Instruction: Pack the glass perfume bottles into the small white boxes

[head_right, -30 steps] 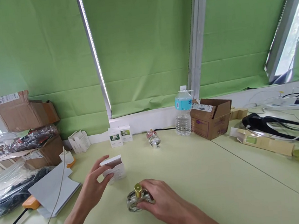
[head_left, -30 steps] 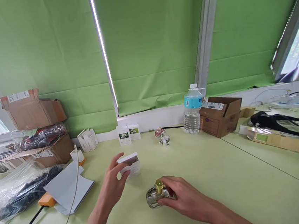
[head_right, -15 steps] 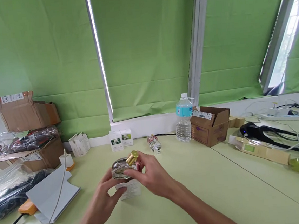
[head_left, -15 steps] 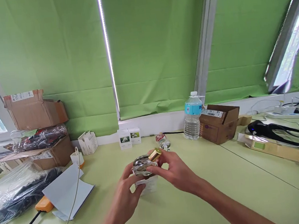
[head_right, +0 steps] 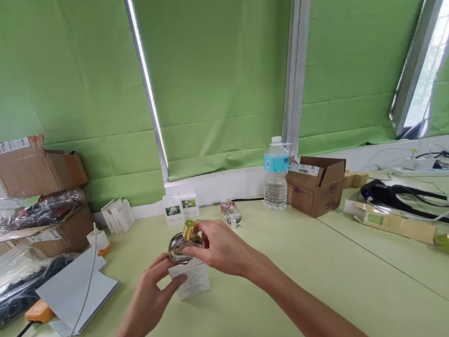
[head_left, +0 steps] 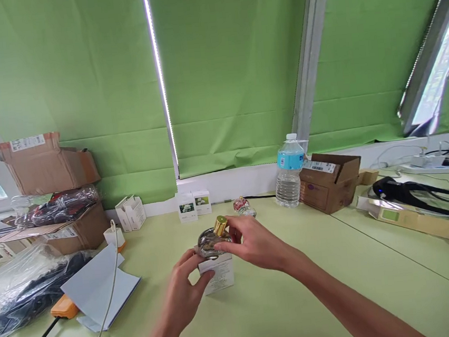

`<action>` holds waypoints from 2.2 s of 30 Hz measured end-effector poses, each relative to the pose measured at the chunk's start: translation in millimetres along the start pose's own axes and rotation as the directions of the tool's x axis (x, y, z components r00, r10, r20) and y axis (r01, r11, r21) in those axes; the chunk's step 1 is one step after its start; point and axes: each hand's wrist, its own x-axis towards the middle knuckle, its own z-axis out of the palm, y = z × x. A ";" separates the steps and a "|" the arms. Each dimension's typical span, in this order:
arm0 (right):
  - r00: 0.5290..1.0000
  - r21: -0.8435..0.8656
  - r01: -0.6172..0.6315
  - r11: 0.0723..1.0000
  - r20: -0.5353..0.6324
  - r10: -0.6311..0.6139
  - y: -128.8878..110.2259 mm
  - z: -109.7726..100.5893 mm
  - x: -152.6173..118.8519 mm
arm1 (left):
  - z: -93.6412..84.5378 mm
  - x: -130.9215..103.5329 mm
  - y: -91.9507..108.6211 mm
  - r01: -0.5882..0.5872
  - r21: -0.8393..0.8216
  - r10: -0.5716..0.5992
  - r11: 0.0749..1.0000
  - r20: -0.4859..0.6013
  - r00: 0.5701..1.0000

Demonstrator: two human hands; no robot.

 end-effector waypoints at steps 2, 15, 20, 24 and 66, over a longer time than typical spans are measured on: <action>1.000 -0.040 0.027 0.999 -0.009 -0.027 5.2 1.4 0.5 | 0.6 0.5 -4.4 0.046 -0.073 -0.047 0.996 -0.016 0.999; 0.983 0.028 0.143 0.989 0.109 -0.145 7.4 4.9 -0.5 | 6.8 -0.5 -14.9 0.130 -0.173 -0.140 0.976 -0.046 0.989; 0.981 -0.012 0.113 0.994 0.158 -0.110 11.8 9.4 1.4 | 7.0 -1.8 -11.2 0.103 -0.162 -0.112 0.981 -0.042 0.993; 0.981 0.009 0.093 0.996 0.169 -0.093 15.1 18.2 1.9 | 6.5 -2.7 -7.8 0.090 -0.157 -0.097 0.983 -0.039 0.995; 0.975 -0.113 0.159 0.981 0.172 -0.139 9.4 24.5 -3.6 | 6.7 -2.1 -8.7 0.062 -0.157 -0.071 0.986 -0.056 0.996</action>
